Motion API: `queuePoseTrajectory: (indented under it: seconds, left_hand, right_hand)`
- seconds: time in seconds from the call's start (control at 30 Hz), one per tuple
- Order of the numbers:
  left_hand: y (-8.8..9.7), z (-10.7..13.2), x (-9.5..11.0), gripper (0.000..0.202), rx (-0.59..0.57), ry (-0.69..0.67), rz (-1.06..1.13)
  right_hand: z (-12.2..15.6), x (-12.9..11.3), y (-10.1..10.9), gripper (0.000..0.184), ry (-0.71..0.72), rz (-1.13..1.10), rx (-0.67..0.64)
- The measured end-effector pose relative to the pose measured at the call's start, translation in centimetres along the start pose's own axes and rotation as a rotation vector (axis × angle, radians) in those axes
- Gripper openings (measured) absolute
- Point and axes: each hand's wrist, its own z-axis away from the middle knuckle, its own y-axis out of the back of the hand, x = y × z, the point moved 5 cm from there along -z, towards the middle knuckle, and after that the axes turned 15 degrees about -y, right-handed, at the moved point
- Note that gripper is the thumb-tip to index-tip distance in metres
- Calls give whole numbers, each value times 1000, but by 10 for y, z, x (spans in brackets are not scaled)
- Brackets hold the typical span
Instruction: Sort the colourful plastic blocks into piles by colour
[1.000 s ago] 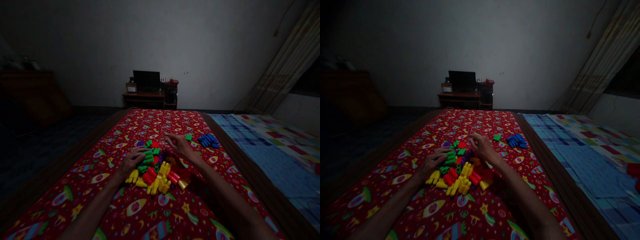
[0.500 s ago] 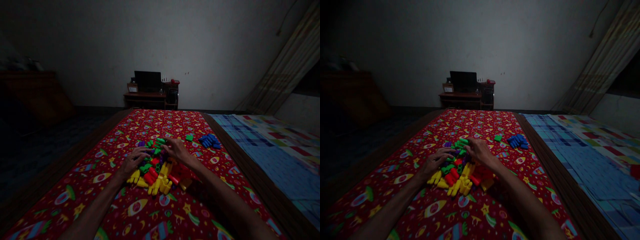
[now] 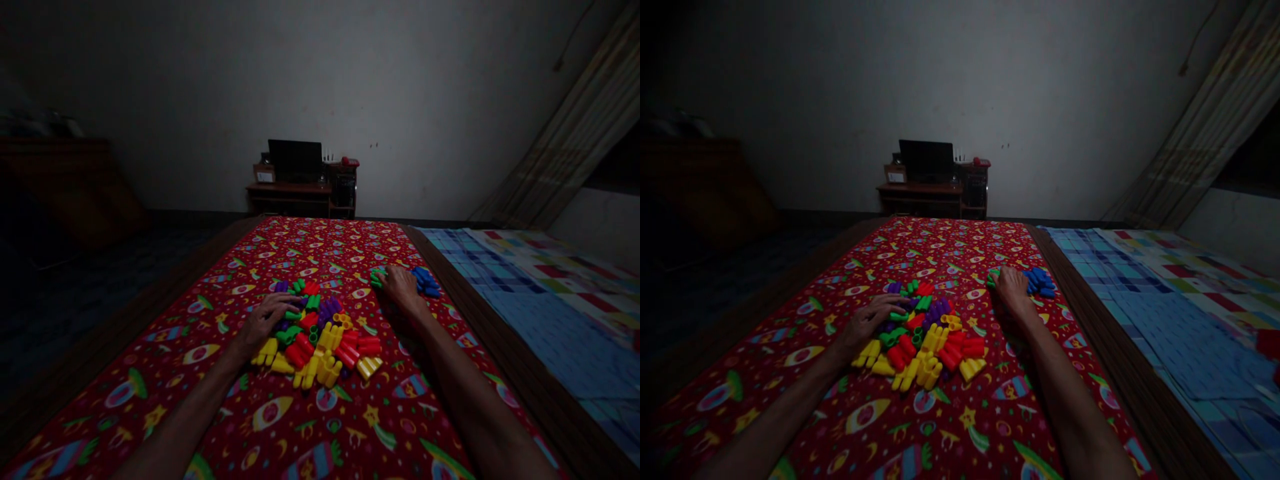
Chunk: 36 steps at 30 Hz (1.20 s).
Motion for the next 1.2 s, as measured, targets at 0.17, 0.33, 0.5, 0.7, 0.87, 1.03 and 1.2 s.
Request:
queuePoseTrajectory:
  seconds: [0.17, 0.33, 0.5, 0.7, 0.87, 1.03, 1.2]
  left_hand:
    - [1, -1, 6, 47, -7, 1, -26]
    - [0, 0, 4, 39, -11, -3, -43]
    - [-2, 5, -10, 50, -30, -11, -61]
    - [-1, 5, -16, 45, 55, 120, -49]
    - [6, 4, -10, 31, 197, 184, 68]
    - [8, 15, -15, 41, 436, 481, 436]
    - [6, 14, -6, 44, 538, 590, 593]
  right_hand:
    - [25, -42, 5, 29, 315, -240, 19]
    - [70, -98, 2, 35, 703, -607, -222]
    - [85, -120, -12, 28, 729, -522, -428]
    - [71, -108, -11, 30, 576, -648, -349]
    - [35, -72, -3, 29, 427, -687, -121]
    - [7, -31, -1, 26, 281, -345, 72]
    - [-1, -13, -12, 20, 233, -168, -1]
